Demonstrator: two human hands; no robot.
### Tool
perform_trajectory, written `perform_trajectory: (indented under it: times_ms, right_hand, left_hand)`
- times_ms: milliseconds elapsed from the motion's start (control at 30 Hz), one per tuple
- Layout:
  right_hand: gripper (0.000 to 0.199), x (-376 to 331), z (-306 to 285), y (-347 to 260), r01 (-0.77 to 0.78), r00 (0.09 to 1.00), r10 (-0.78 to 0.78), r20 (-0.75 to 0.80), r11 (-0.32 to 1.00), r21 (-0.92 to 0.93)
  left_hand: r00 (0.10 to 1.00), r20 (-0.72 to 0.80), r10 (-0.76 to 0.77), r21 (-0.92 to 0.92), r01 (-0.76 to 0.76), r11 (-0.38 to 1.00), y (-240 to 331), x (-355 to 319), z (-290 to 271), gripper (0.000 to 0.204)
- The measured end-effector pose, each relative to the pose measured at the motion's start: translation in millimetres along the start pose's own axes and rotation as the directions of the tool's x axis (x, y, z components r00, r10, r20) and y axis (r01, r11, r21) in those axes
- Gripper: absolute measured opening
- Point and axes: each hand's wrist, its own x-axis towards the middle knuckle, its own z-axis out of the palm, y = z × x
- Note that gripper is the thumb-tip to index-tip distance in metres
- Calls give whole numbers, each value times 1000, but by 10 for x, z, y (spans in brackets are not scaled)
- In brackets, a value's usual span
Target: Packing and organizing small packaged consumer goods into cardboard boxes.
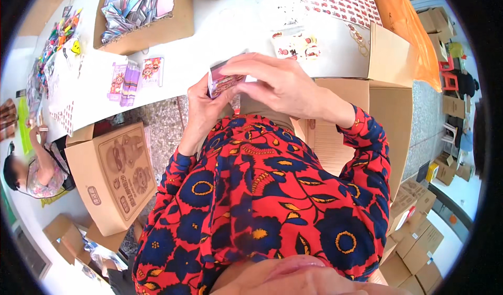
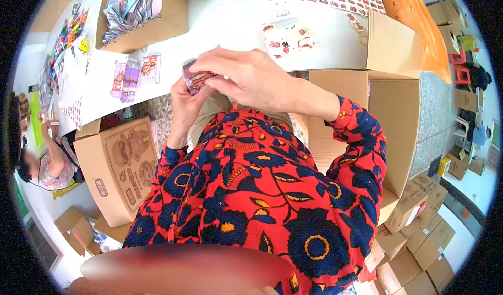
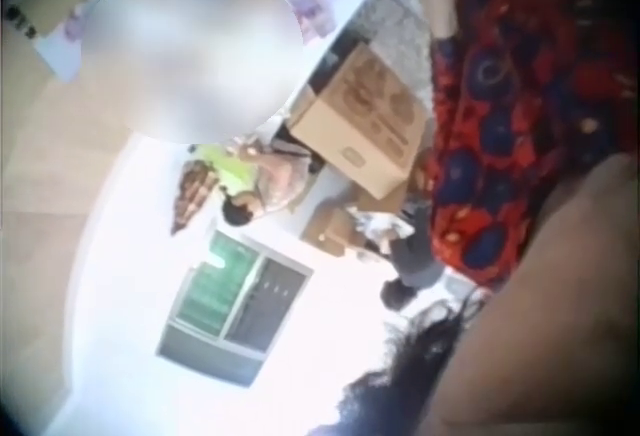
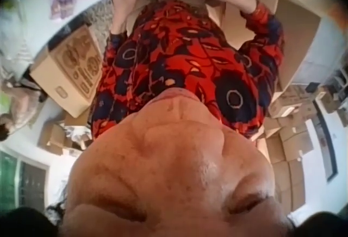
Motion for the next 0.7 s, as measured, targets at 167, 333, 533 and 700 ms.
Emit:
perform_trajectory:
  times_ms: [167, 333, 533, 700]
  right_hand:
    - [27, -60, -162, -18, -140, 952, 182, 248, 974, -176]
    - [26, -91, -86, 124, -61, 915, 122, 385, 984, -168]
    - [20, -99, -433, 538, -491, 863, 502, -65, 861, 133]
    - [18, -542, -501, 1669, -518, 856, 443, -268, 736, -437]
  left_hand:
    - [997, 77, -6, 135, -4, 991, -55, -3, 3, 29]
    - [984, 164, 68, 336, -120, 934, -107, -7, 43, 29]
    - [999, -16, -37, -12, 37, 999, -181, 46, 10, 32]
    - [997, -14, -81, -80, 80, 994, -127, 66, 30, 33]
